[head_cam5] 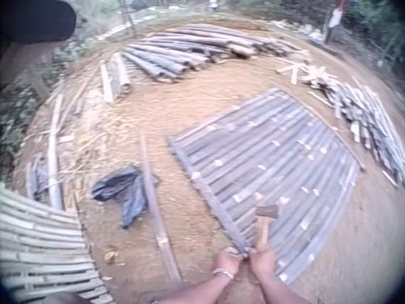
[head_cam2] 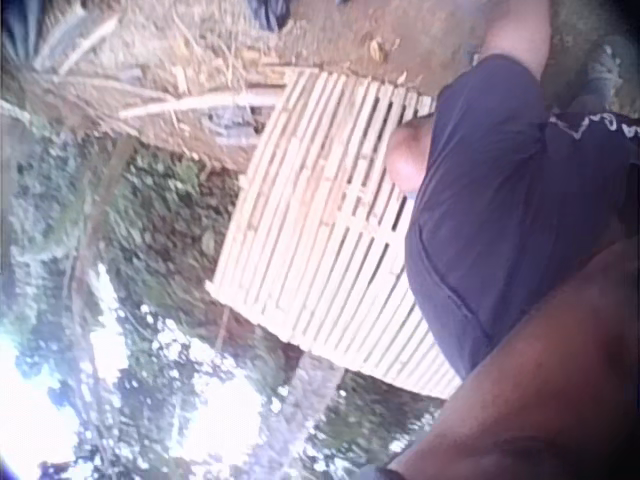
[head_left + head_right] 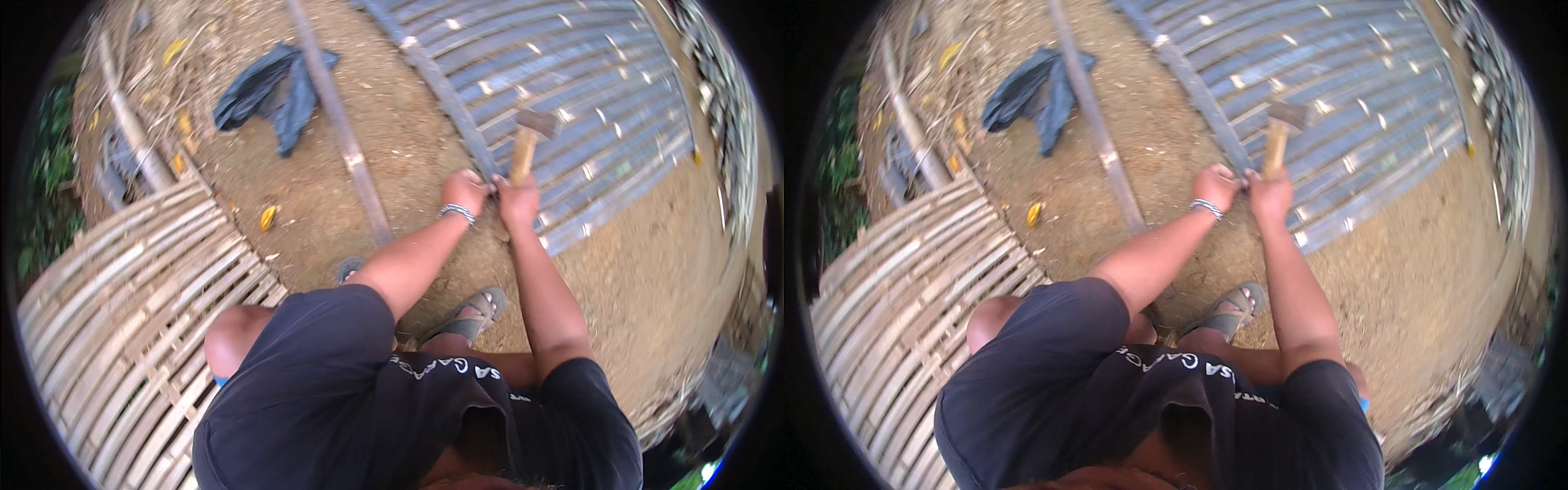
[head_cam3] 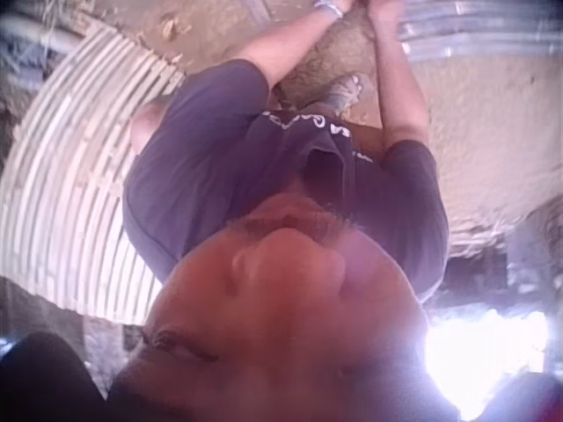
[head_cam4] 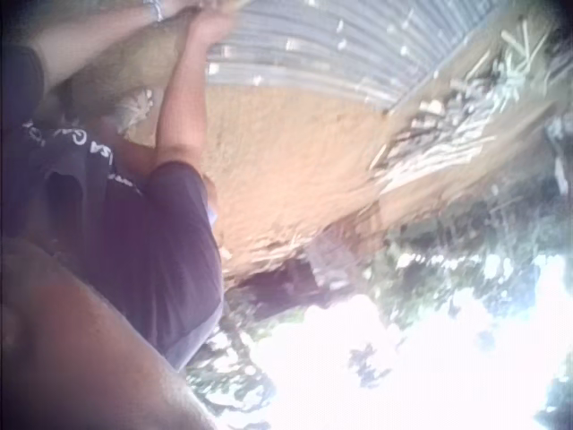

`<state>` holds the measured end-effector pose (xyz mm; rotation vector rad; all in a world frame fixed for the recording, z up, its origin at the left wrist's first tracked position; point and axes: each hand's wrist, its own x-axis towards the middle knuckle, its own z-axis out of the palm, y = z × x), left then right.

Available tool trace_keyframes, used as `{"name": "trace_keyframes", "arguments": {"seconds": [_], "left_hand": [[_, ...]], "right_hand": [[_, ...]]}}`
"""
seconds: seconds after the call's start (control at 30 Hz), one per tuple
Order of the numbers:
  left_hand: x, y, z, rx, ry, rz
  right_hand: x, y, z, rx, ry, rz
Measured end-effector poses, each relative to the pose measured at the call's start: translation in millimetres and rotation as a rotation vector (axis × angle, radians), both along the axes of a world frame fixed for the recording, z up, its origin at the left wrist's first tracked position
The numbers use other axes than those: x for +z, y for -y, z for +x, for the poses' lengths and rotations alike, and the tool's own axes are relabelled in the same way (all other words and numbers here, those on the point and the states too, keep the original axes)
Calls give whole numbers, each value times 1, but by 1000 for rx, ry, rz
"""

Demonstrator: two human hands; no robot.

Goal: The person secures bamboo slats to a wooden frame by driving nails with a small axe while sitting on the ground. They retrieve nails from a plastic bag and hammer them through the bamboo and into the underlying wood.

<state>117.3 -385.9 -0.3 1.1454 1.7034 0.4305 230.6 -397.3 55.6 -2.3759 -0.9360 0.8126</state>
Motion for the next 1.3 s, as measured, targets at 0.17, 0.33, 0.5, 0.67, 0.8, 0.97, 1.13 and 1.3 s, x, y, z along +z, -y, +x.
{"name": "trace_keyframes", "arguments": {"seconds": [0.17, 0.33, 0.5, 0.67, 0.8, 0.97, 1.13, 1.3], "left_hand": [[1, -8, -39, -81, 107, -21], [61, -73, -126, 264, 58, 264], [30, -170, -264, 741, -438, 770], [-1, -165, -319, 468, -699, 546], [-13, -140, -273, 232, -838, 482], [-10, -143, -259, 299, -808, 494], [4, -168, -295, 554, -607, 612], [15, -206, -316, 545, -621, 419]], "right_hand": [[-16, -3, -6, -56, -153, -32], [-23, 4, 3, 23, -1, 26], [-25, 2, 3, 47, 67, 6], [-16, -2, -1, 68, 102, -67], [-11, -6, -3, 79, 77, -87], [-32, 0, 12, 83, 117, -84], [-32, 3, 6, 132, 155, 40], [-23, 2, 5, 95, 93, -8]]}}
